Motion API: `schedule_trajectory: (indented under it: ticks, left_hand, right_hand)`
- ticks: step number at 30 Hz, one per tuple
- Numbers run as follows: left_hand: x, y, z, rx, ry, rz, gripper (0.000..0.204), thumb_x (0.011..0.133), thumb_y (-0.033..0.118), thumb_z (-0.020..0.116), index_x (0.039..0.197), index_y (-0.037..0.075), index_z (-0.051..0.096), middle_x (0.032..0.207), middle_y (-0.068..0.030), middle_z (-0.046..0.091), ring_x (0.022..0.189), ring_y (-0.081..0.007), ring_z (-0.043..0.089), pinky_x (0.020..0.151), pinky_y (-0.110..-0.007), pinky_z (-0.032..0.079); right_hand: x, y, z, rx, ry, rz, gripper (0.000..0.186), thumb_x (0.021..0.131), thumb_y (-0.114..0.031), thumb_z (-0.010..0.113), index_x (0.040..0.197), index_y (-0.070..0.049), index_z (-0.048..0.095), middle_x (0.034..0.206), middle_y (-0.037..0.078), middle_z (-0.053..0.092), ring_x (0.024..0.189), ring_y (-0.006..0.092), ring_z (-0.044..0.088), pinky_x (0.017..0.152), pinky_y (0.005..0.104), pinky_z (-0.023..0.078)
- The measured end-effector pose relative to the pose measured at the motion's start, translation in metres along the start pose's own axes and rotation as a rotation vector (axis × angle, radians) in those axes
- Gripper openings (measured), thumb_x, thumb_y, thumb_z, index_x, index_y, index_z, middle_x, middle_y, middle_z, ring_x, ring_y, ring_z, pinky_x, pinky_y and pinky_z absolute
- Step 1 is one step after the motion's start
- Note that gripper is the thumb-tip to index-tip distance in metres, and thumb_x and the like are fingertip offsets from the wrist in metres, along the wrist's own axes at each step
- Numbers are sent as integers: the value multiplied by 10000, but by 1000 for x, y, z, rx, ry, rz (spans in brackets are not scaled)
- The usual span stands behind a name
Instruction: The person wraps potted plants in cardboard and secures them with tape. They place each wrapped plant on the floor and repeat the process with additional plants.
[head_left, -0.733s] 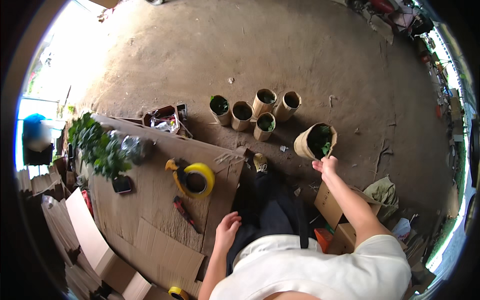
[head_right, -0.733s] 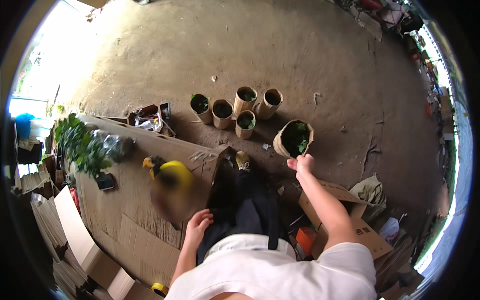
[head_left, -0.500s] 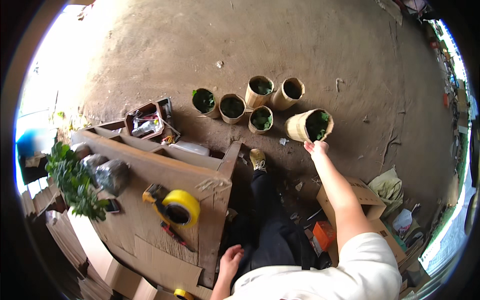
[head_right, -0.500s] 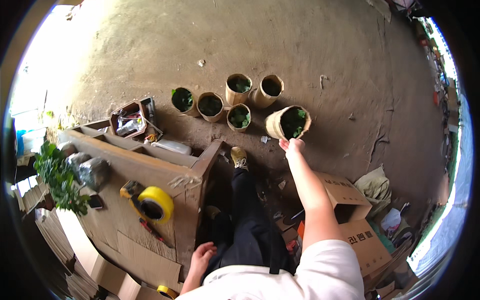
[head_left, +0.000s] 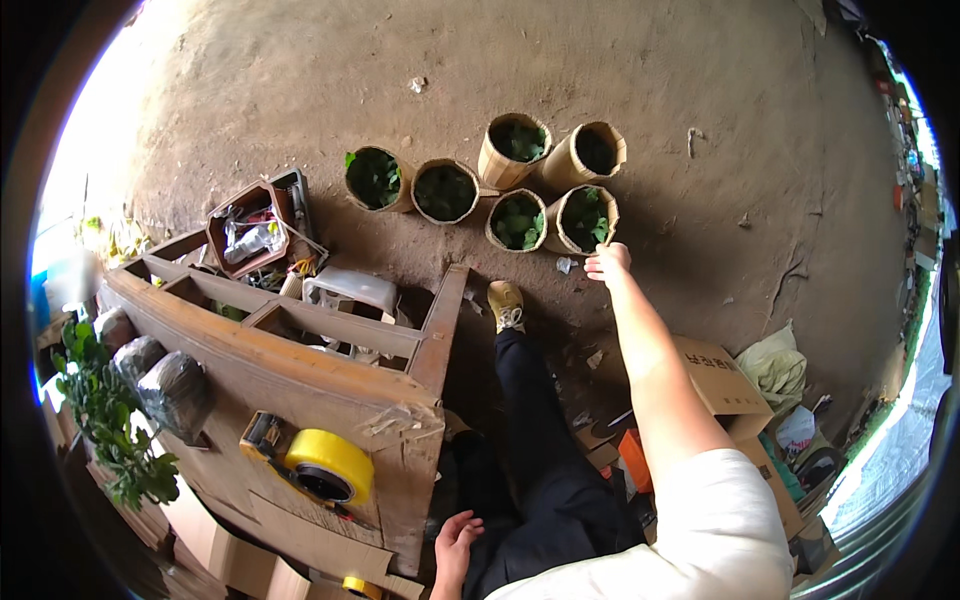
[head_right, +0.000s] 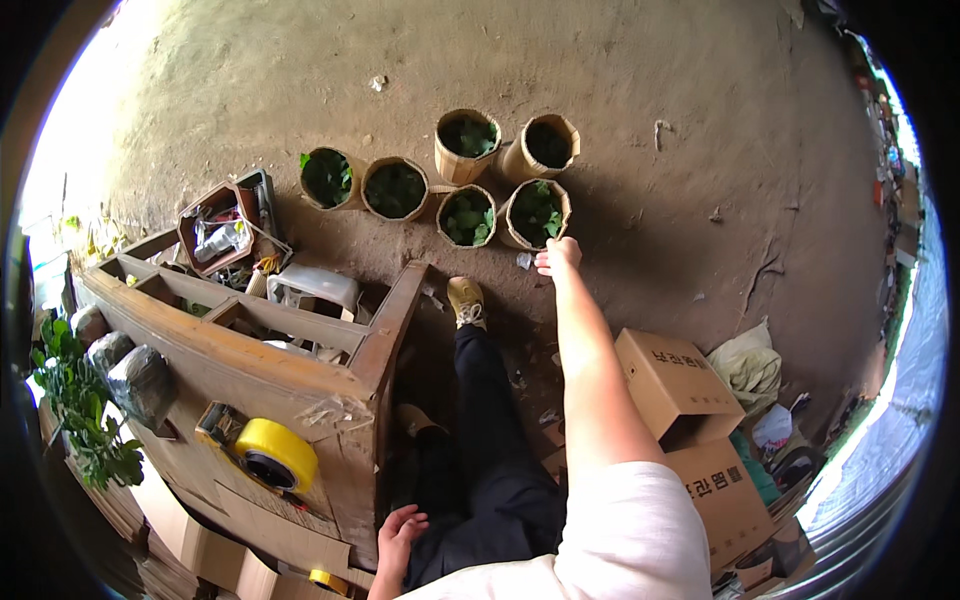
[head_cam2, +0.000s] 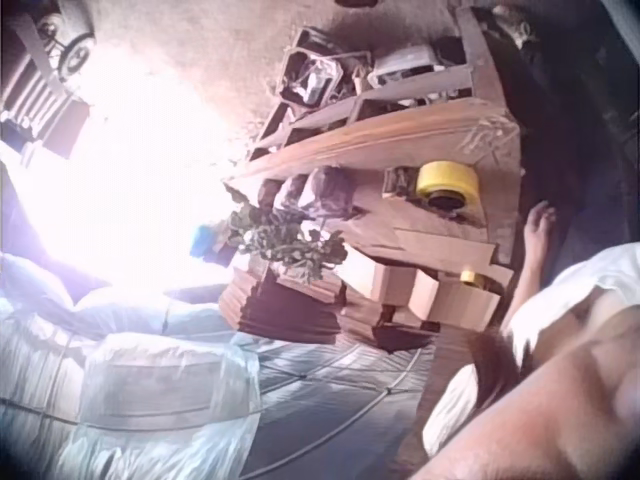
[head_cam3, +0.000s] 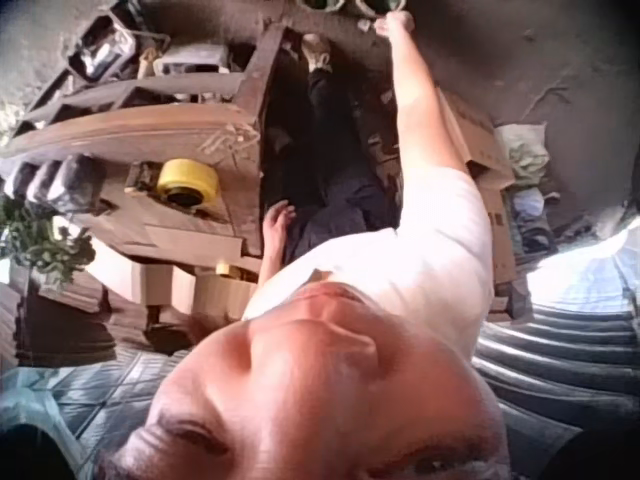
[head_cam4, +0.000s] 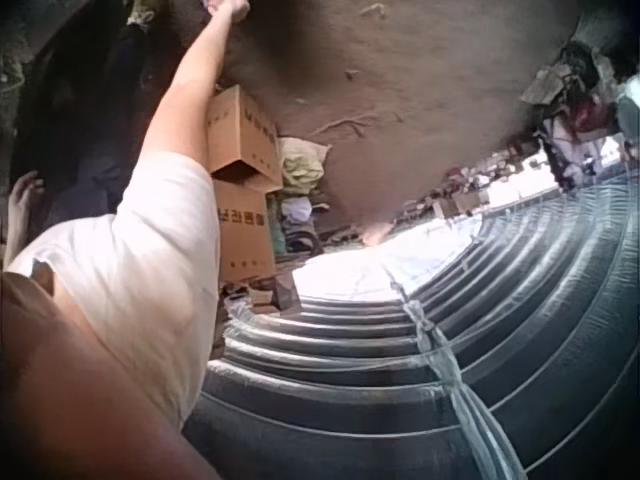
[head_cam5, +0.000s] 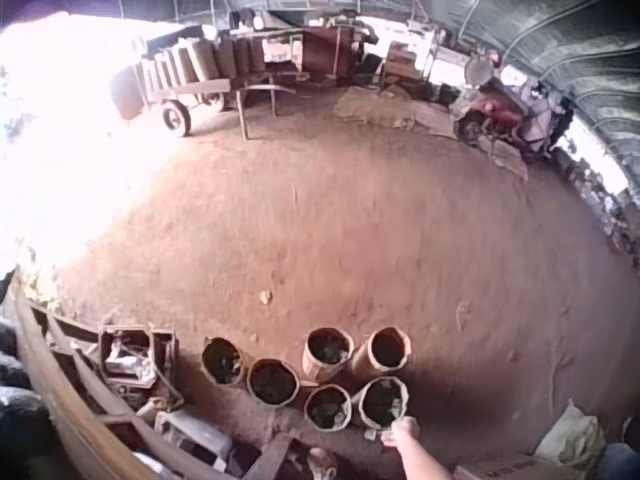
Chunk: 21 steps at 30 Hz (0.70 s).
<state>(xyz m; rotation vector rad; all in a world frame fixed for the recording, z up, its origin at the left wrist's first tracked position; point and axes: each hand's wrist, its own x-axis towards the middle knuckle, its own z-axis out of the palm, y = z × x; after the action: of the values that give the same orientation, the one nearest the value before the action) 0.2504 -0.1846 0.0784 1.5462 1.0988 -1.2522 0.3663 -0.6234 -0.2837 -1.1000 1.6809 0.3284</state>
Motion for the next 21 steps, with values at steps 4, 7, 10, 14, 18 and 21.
schedule_trajectory:
  ticks: [4,7,10,14,18,21]
  left_hand:
    - [4,-15,0,-102,-93,72,290,915,27,476,1197,-38,508,1046,-130,626,911,-173,618,817,-261,486]
    - [5,-41,-17,-132,-139,175,291,913,52,502,1193,-26,519,1043,-120,630,907,-163,619,807,-252,483]
    - [8,-76,-38,-243,-93,292,286,909,82,523,1182,-1,542,1019,-98,644,880,-134,621,786,-241,475]
    - [17,-127,-86,-400,-35,434,268,907,70,514,1161,-13,543,1015,-101,641,880,-142,615,804,-260,488]
    - [-3,-184,-159,-524,106,452,265,901,69,507,1154,4,553,999,-85,648,843,-130,617,789,-262,489]
    - [0,-245,-218,-593,354,538,250,884,60,521,1122,9,582,969,-85,659,805,-124,627,757,-265,503]
  right_hand:
    - [-33,-6,-18,-310,-28,-213,286,879,-268,575,1024,-29,517,731,126,631,546,201,622,478,328,532]
    - [-92,22,-12,-349,39,-517,447,836,-96,568,1264,-15,468,682,70,589,491,132,552,429,262,459]
    - [-230,47,16,-76,-111,-700,293,866,-39,510,1153,13,537,767,79,620,585,118,573,522,239,492]
    - [-443,124,51,-241,-374,-1287,143,881,-31,518,997,-14,599,782,66,619,660,132,583,633,269,496]
    - [-559,240,112,-631,-633,-1834,292,749,-71,646,1035,-47,593,969,136,602,924,307,579,833,382,468]
    - [-580,308,171,-949,-496,-1883,483,739,-185,683,1191,-100,536,1301,170,385,1204,373,362,997,464,333]
